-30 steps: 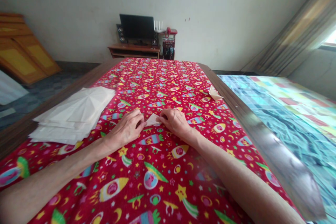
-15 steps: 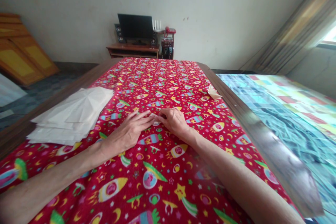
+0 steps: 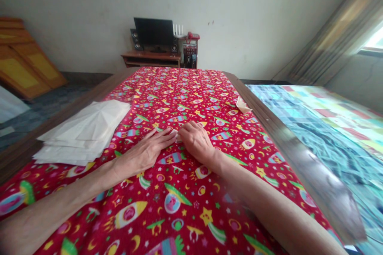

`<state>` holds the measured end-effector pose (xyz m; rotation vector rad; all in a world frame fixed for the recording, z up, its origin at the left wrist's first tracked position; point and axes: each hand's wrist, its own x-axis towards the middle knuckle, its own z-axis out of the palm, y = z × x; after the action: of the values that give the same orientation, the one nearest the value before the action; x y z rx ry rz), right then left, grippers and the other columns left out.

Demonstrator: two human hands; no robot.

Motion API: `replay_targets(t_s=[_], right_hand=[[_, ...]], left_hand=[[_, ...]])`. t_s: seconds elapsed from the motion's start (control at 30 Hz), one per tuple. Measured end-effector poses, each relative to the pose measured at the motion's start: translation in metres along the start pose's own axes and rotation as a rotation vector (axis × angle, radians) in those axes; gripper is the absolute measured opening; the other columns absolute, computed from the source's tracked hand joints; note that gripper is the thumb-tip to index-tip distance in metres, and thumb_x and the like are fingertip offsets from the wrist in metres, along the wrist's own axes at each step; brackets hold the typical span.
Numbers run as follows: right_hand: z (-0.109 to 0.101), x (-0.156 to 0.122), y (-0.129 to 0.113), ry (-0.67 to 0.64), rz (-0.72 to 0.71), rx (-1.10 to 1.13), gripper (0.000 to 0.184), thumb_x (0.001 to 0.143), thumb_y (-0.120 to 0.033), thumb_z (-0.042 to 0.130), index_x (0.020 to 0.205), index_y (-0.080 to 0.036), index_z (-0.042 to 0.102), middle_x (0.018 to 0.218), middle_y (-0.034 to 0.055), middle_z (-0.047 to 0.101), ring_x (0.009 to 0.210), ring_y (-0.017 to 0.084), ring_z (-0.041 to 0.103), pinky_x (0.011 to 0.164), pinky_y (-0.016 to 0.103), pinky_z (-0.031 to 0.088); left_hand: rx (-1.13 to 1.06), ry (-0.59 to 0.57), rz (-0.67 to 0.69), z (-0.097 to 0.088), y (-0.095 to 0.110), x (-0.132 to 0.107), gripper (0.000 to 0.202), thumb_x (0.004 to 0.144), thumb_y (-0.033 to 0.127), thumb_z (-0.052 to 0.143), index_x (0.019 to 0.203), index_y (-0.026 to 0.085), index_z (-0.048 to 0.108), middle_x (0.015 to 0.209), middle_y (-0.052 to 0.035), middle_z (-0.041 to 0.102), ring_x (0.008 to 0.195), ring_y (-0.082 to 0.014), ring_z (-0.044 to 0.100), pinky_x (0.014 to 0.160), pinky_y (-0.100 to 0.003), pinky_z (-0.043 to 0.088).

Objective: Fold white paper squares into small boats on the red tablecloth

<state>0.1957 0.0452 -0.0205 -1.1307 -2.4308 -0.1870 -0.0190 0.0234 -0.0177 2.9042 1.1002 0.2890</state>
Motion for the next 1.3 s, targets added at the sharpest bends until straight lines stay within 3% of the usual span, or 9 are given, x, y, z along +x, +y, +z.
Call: replay_targets(t_s=[0.07,0.17,0.27,0.4,0.67,0.83,0.97,1.07,1.3], right_hand=[[-0.003,-0.007,-0.003,-0.043,-0.157,0.019,0.022,0.094,-0.018,0.045,0.103,-0.018,0.065,0.108,0.0096,0.067,0.098,0.020,0.059,0.085,0.034,0.046],[-0.011,-0.019,-0.004,-0.122,-0.230,0.095,0.037,0.093,-0.011,0.040,0.128,-0.015,0.053,0.131,0.0121,0.056,0.119,0.021,0.052,0.099,0.037,0.044],[-0.022,-0.028,-0.001,-0.240,-0.227,0.122,0.051,0.091,-0.008,0.039,0.141,-0.015,0.039,0.143,0.0140,0.043,0.131,0.023,0.041,0.106,0.043,0.039],[-0.032,-0.032,0.000,-0.283,-0.178,0.108,0.057,0.088,-0.006,0.040,0.144,-0.015,0.035,0.143,0.0149,0.042,0.132,0.024,0.040,0.107,0.046,0.039],[-0.030,-0.033,0.000,-0.281,-0.160,0.085,0.053,0.088,-0.006,0.039,0.140,-0.013,0.041,0.142,0.0143,0.043,0.131,0.025,0.042,0.105,0.045,0.041],[-0.024,-0.029,-0.001,-0.226,-0.157,0.061,0.041,0.090,-0.008,0.041,0.128,-0.017,0.053,0.133,0.0123,0.054,0.122,0.024,0.051,0.099,0.041,0.042],[-0.022,-0.013,-0.004,-0.167,-0.124,-0.008,0.019,0.094,-0.021,0.047,0.097,-0.019,0.065,0.095,0.0088,0.072,0.094,0.021,0.064,0.092,0.038,0.038],[-0.022,0.001,-0.004,-0.172,-0.135,-0.080,0.023,0.094,-0.022,0.049,0.079,-0.019,0.065,0.074,0.0045,0.069,0.075,0.017,0.062,0.087,0.034,0.034],[-0.023,0.011,-0.002,-0.169,-0.236,-0.185,0.023,0.095,-0.022,0.048,0.079,-0.018,0.064,0.078,0.0046,0.063,0.073,0.016,0.053,0.074,0.033,0.031]], left_hand=[[-0.005,-0.013,-0.006,0.000,0.000,-0.001,0.065,0.081,0.001,0.033,0.143,0.022,0.033,0.149,-0.0032,0.036,0.141,-0.0189,0.024,0.113,-0.046,0.022],[0.001,-0.026,-0.005,-0.002,0.001,-0.001,0.069,0.079,-0.001,0.033,0.145,0.022,0.029,0.150,-0.0044,0.033,0.141,-0.0186,0.024,0.112,-0.046,0.022],[0.030,-0.051,-0.016,-0.007,0.004,0.000,0.071,0.077,-0.001,0.033,0.145,0.021,0.028,0.150,-0.0048,0.033,0.141,-0.0189,0.024,0.112,-0.046,0.022],[0.063,-0.070,-0.017,-0.013,0.005,-0.004,0.068,0.077,0.000,0.034,0.142,0.021,0.035,0.147,-0.0047,0.038,0.140,-0.0183,0.026,0.112,-0.045,0.023],[0.104,-0.046,-0.036,-0.013,-0.003,-0.020,0.068,0.074,0.000,0.040,0.139,0.021,0.041,0.146,-0.0031,0.040,0.139,-0.0184,0.029,0.113,-0.040,0.023],[0.078,-0.025,-0.039,-0.013,-0.008,-0.025,0.064,0.075,-0.003,0.039,0.133,0.021,0.049,0.142,-0.0046,0.046,0.135,-0.0190,0.036,0.112,-0.043,0.028],[-0.066,0.145,-0.011,-0.004,-0.017,-0.021,0.053,0.079,0.000,0.038,0.120,0.020,0.063,0.132,-0.0056,0.057,0.126,-0.0183,0.049,0.107,-0.038,0.039],[-0.171,0.290,-0.046,0.003,-0.023,-0.016,0.047,0.081,0.001,0.036,0.110,0.018,0.068,0.123,-0.0066,0.063,0.115,-0.0178,0.058,0.100,-0.034,0.047],[-0.202,0.336,-0.036,0.003,-0.017,-0.008,0.047,0.080,-0.001,0.040,0.120,0.013,0.059,0.119,-0.0095,0.064,0.113,-0.0190,0.056,0.100,-0.035,0.047]])
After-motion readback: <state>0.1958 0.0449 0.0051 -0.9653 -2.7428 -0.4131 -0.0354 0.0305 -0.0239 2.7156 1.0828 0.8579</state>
